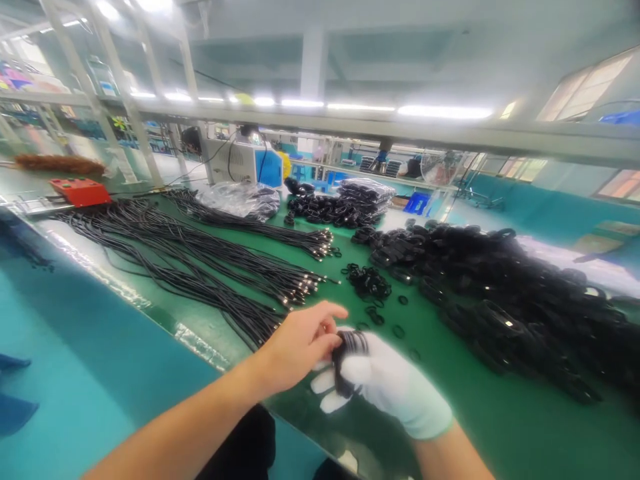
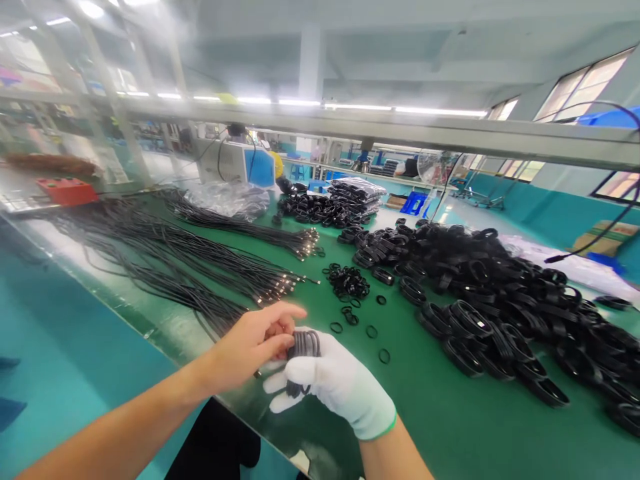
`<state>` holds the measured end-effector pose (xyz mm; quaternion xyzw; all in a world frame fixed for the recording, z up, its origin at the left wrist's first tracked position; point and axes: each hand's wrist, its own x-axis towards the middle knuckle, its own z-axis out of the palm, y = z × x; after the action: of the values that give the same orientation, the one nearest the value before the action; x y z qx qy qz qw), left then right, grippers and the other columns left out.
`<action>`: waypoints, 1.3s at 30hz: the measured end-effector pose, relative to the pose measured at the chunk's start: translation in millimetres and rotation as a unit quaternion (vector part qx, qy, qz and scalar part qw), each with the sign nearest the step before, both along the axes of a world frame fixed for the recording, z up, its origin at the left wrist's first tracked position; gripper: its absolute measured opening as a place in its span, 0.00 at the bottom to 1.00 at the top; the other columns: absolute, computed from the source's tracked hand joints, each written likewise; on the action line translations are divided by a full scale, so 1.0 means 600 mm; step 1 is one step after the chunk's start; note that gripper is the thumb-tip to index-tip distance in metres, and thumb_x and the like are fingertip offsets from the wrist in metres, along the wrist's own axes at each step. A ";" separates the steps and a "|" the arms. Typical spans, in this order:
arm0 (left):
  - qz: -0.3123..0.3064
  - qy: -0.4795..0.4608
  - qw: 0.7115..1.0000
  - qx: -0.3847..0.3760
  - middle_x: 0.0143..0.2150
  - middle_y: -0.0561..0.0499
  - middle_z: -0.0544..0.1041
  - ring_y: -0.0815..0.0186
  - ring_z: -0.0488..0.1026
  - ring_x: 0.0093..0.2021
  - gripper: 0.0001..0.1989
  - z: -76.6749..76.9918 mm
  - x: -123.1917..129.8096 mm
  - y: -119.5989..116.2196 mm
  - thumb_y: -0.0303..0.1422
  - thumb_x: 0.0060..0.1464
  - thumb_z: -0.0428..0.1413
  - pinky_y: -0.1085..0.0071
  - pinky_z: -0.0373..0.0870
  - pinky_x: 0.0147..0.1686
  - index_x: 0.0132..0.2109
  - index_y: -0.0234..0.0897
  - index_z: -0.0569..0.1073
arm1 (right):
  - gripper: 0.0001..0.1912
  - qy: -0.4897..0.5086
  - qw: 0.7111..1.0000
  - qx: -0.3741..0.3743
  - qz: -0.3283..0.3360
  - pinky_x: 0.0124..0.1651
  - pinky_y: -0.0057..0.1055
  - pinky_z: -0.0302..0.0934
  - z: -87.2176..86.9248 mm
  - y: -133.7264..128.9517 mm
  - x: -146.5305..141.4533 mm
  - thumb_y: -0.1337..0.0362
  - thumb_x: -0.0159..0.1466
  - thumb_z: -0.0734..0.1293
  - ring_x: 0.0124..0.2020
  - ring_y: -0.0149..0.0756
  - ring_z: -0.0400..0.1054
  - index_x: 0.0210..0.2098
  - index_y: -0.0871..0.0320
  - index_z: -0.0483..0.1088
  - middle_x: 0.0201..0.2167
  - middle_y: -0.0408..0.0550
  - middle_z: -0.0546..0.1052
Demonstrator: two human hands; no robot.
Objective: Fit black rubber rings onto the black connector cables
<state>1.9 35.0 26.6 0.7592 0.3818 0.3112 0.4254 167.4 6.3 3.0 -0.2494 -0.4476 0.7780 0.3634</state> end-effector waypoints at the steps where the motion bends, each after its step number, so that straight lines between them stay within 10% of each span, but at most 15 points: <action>1: 0.005 -0.008 1.000 -0.022 0.31 0.56 0.72 0.71 0.70 0.27 0.13 0.000 0.001 0.000 0.27 0.53 0.50 0.75 0.69 0.28 0.46 0.39 0.69 | 0.19 0.007 1.000 -0.007 0.001 0.36 0.38 0.70 -0.002 0.000 0.002 0.64 0.55 0.70 0.35 0.39 0.73 0.45 0.64 0.68 0.38 0.55 0.75; 16: 0.059 0.070 0.990 -0.107 0.24 0.58 0.71 0.71 0.68 0.19 0.08 -0.018 0.018 0.018 0.29 0.48 0.53 0.77 0.62 0.18 0.38 0.37 0.67 | 0.12 -0.082 0.995 0.023 -0.051 0.25 0.26 0.64 -0.011 -0.001 -0.013 0.61 0.55 0.70 0.20 0.30 0.69 0.32 0.66 0.70 0.23 0.48 0.74; 27: 0.008 0.134 0.968 0.211 0.33 0.53 0.73 0.61 0.65 0.41 0.08 -0.043 0.005 -0.041 0.28 0.46 0.62 0.64 0.59 0.42 0.26 0.36 0.70 | 0.11 0.109 0.990 -0.025 -0.084 0.39 0.31 0.66 -0.034 0.013 -0.020 0.61 0.60 0.67 0.35 0.36 0.71 0.37 0.64 0.72 0.35 0.52 0.76; 34: 0.050 0.043 0.997 0.028 0.32 0.55 0.73 0.69 0.69 0.32 0.06 -0.011 -0.014 0.005 0.28 0.53 0.53 0.73 0.65 0.33 0.40 0.39 0.71 | 0.19 0.083 0.989 -0.120 -0.012 0.34 0.39 0.70 -0.053 0.013 0.002 0.59 0.57 0.69 0.35 0.40 0.73 0.44 0.64 0.68 0.35 0.54 0.75; 39: 0.054 0.091 0.994 0.042 0.29 0.56 0.74 0.69 0.69 0.28 0.08 -0.015 0.003 0.016 0.23 0.46 0.51 0.76 0.63 0.27 0.33 0.38 0.71 | 0.14 0.020 0.997 -0.071 -0.020 0.24 0.28 0.70 -0.049 0.010 -0.008 0.63 0.56 0.70 0.26 0.32 0.72 0.38 0.67 0.70 0.32 0.54 0.75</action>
<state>3.9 44.6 17.5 0.7799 0.4460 0.2786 0.3395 162.5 12.1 -26.1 -0.2677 -0.3783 0.8055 0.3694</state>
